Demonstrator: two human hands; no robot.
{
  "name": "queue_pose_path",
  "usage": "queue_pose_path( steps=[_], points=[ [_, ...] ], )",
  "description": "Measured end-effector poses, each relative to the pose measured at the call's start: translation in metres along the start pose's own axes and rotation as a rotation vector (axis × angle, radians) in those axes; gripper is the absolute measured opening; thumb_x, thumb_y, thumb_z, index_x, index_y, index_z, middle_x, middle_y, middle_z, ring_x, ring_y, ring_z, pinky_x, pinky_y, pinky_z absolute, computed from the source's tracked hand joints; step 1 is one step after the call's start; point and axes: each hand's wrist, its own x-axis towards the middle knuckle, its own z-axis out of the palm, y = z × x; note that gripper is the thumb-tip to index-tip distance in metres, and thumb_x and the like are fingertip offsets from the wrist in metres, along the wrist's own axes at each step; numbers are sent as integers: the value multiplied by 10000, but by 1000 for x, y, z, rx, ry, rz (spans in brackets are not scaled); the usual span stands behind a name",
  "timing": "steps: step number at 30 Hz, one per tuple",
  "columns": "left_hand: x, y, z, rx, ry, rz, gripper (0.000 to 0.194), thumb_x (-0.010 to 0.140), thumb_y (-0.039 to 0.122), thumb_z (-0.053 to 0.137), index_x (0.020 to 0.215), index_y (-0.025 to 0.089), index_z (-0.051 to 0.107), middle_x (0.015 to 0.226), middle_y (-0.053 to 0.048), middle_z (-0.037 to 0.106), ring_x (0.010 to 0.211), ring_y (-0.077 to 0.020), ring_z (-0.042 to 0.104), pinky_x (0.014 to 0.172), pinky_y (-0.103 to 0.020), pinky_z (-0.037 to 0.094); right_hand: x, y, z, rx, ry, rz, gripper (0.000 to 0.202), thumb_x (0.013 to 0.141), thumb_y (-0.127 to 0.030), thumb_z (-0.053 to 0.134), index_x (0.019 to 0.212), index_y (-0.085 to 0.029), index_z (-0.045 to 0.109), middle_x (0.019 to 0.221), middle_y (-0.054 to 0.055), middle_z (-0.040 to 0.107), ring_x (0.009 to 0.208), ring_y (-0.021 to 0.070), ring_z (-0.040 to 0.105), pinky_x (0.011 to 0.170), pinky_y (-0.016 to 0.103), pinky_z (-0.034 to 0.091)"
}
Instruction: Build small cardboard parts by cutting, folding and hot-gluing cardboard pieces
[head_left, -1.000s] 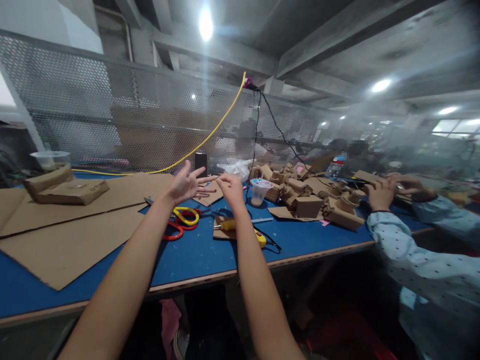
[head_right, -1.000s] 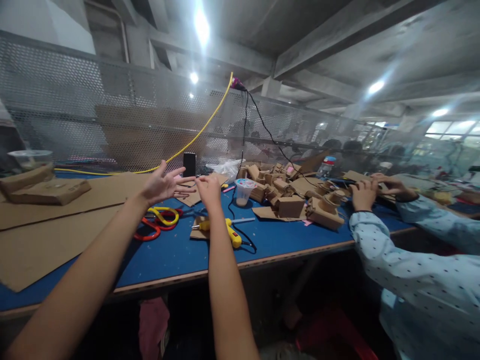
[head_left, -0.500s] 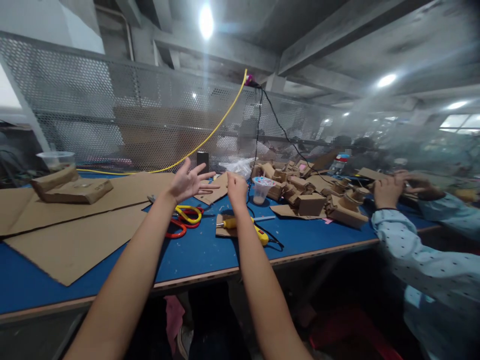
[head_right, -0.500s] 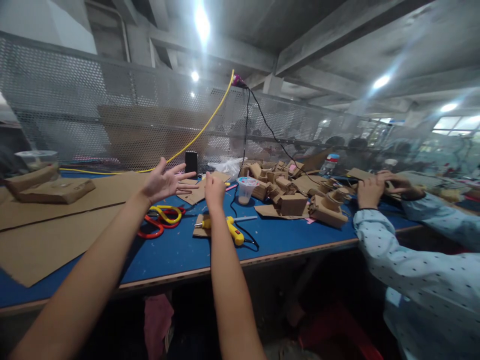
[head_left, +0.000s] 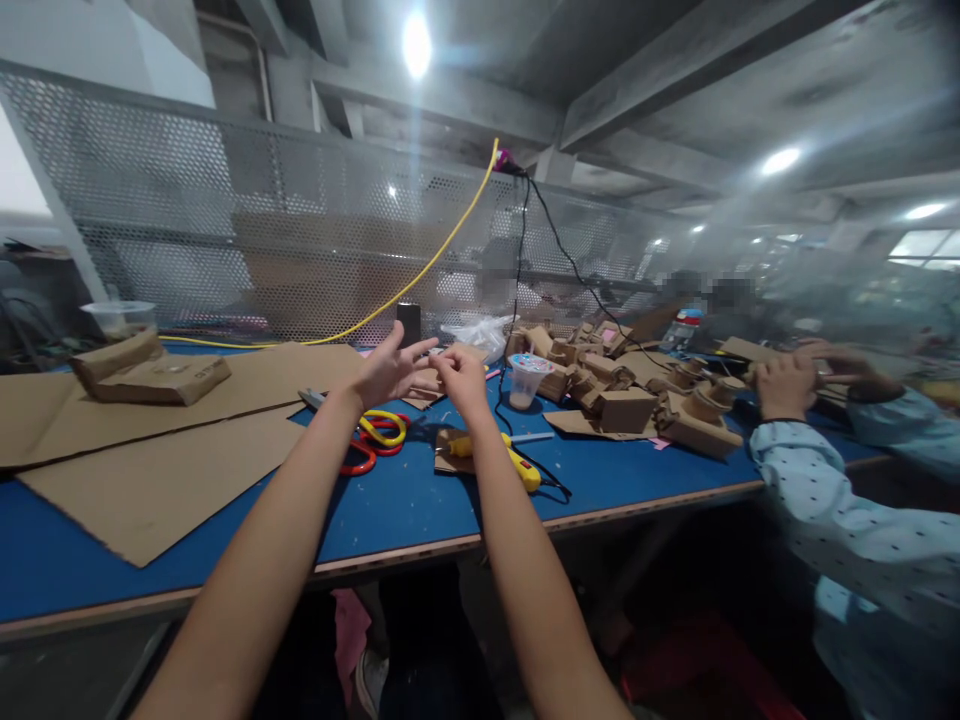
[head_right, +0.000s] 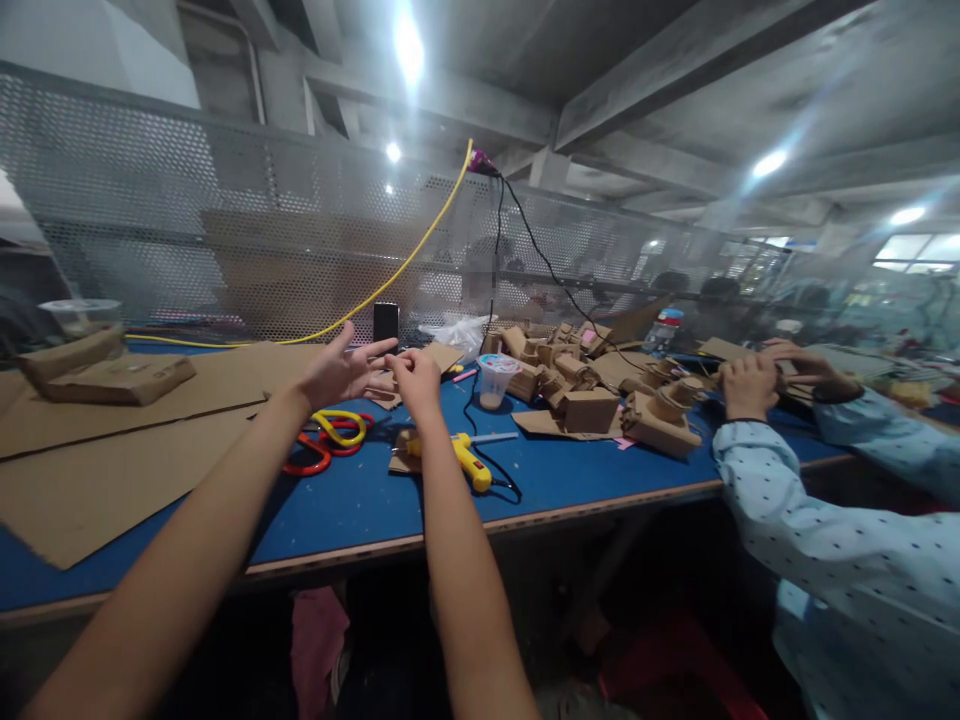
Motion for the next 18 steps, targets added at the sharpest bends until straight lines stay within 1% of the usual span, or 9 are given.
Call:
queue_pose_path(
  steps=[3, 5, 7, 10, 12, 13, 14, 16, 18],
  points=[
    [0, -1, 1, 28, 5, -6, 792, 949, 670, 80, 1582, 195, 108, 1489, -223, 456, 782, -234, 718, 736, -376, 525, 3, 5, 2, 15, -56, 16, 292, 957, -354, 603, 1173, -158, 614, 1133, 69, 657, 931, 189, 665, 794, 384, 579],
    [0, -1, 3, 59, 22, -9, 797, 946, 682, 90, 1578, 199, 137, 1461, -232, 484, 811, -246, 723, 737, -388, 532, 5, 7, 4, 26, -73, 22, 305, 955, -351, 605, 1195, -163, 606, 1163, 76, 648, 957, 196, 662, 810, 396, 577],
    [-1, 0, 5, 111, 64, -6, 767, 959, 670, 143, 1565, 204, 207, 1415, -235, 533, 868, -267, 726, 748, -404, 538, 6, 7, 4, 36, -75, 26, 308, 956, -350, 605, 1200, -163, 603, 1166, 76, 647, 958, 197, 662, 809, 395, 578],
    [-9, 9, -3, 233, 211, 37, 657, 966, 589, 408, 1492, 196, 395, 1310, -219, 625, 960, -286, 716, 811, -415, 535, 5, 6, -2, 15, -33, 16, 298, 956, -351, 605, 1183, -158, 609, 1141, 71, 654, 938, 191, 665, 798, 387, 579],
    [-23, 24, -21, 333, 373, 96, 555, 918, 487, 599, 1369, 168, 545, 1223, -191, 679, 990, -275, 703, 861, -404, 525, 3, 3, -9, -33, 31, 14, 265, 955, -357, 606, 1119, -150, 630, 1068, 55, 673, 882, 172, 668, 774, 368, 575],
    [-33, 33, -34, 383, 468, 128, 493, 890, 436, 660, 1290, 153, 604, 1188, -172, 693, 1001, -263, 693, 884, -396, 521, 1, 1, -14, -62, 65, 14, 234, 946, -357, 619, 1036, -143, 650, 979, 36, 686, 819, 156, 667, 748, 350, 569],
    [-46, 44, -48, 432, 573, 158, 432, 887, 406, 673, 1227, 144, 629, 1173, -146, 692, 1010, -248, 681, 900, -402, 522, -1, -2, -17, -88, 92, 12, 218, 923, -355, 646, 914, -138, 666, 850, 13, 688, 732, 144, 657, 712, 331, 556],
    [-76, 63, -82, 521, 788, 187, 333, 915, 338, 644, 1185, 146, 619, 1218, -98, 640, 1060, -234, 638, 912, -447, 536, -5, -10, -22, -124, 130, -6, 293, 861, -354, 684, 647, -156, 646, 587, -12, 631, 578, 156, 619, 636, 313, 512],
    [-108, 77, -113, 588, 959, 200, 354, 924, 342, 627, 1219, 149, 597, 1266, -83, 599, 1106, -272, 609, 921, -464, 536, -9, -19, -22, -143, 151, -37, 375, 850, -355, 638, 516, -189, 608, 474, 1, 590, 523, 181, 601, 601, 313, 472]
  ],
)
